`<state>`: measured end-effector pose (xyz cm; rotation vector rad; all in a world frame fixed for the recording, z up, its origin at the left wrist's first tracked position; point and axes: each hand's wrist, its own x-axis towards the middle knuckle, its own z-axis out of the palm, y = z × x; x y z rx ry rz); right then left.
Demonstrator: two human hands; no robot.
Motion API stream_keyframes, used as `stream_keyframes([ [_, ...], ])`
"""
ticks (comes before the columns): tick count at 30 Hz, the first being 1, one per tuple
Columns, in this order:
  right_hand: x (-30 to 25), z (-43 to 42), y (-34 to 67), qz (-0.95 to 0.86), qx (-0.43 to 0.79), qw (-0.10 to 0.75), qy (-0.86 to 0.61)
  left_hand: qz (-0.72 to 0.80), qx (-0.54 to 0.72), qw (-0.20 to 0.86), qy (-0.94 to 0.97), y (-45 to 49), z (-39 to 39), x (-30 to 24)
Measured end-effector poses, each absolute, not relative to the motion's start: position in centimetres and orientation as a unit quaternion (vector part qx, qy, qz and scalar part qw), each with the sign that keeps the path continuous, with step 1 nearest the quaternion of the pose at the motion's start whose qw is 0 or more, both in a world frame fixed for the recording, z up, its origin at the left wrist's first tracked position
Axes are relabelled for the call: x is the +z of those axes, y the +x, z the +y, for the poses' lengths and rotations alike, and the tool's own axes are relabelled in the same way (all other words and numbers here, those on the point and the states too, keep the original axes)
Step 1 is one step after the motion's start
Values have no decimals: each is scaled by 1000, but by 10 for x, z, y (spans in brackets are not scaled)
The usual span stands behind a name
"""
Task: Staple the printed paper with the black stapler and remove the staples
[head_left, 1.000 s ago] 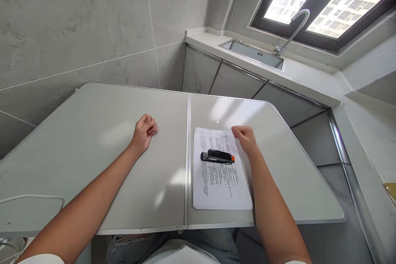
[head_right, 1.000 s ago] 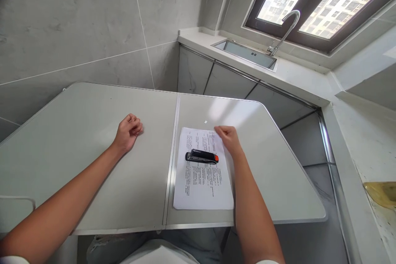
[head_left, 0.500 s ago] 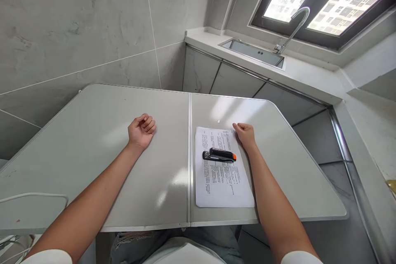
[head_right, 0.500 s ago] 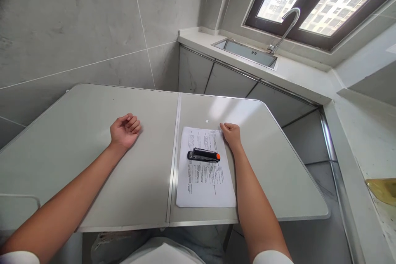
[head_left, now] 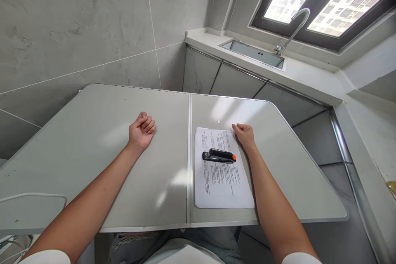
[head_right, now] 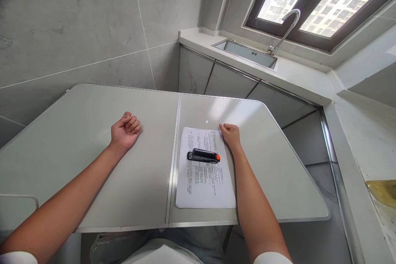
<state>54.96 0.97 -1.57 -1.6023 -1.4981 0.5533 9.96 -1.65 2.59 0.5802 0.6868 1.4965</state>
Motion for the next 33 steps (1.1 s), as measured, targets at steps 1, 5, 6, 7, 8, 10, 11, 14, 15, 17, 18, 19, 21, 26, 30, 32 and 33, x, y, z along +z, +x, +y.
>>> stream_keyframes([
  [1,-16,10,550,-601,220,426,-640,302,657,641,256,100,-17,26],
  [5,-16,10,550,-605,216,424,-638,293,656,646,258,100,-17,26],
  [6,-17,10,550,-605,216,424,-638,291,656,647,257,100,-17,26],
  [7,-17,10,550,-606,216,423,-638,288,655,650,256,100,-17,26],
  [8,-17,10,550,-606,216,423,-638,284,654,654,253,100,-17,25],
  [10,-18,10,550,-607,217,420,-638,270,647,670,247,99,-17,24],
  [11,-18,10,550,-608,216,419,-638,263,642,677,244,98,-17,23],
  [14,-17,10,549,-610,211,414,-641,251,631,691,247,98,-17,22],
  [15,-17,10,549,-611,209,412,-643,248,629,693,250,98,-17,22],
  [17,-17,10,549,-612,207,407,-646,244,623,697,257,99,-18,23],
  [18,-18,10,549,-613,205,404,-647,243,621,699,260,100,-18,23],
  [19,-18,10,549,-614,203,401,-649,242,619,699,263,100,-19,24],
  [21,-19,11,550,-616,196,395,-653,244,618,698,266,100,-20,25],
  [26,-22,12,550,-624,180,384,-656,275,620,683,272,100,-20,23],
  [30,-22,12,551,-627,178,381,-656,288,619,677,275,100,-20,21],
  [32,-22,12,551,-626,179,380,-657,289,620,675,277,101,-20,21],
  [33,-22,12,551,-627,179,379,-657,290,620,674,278,101,-20,21],
])
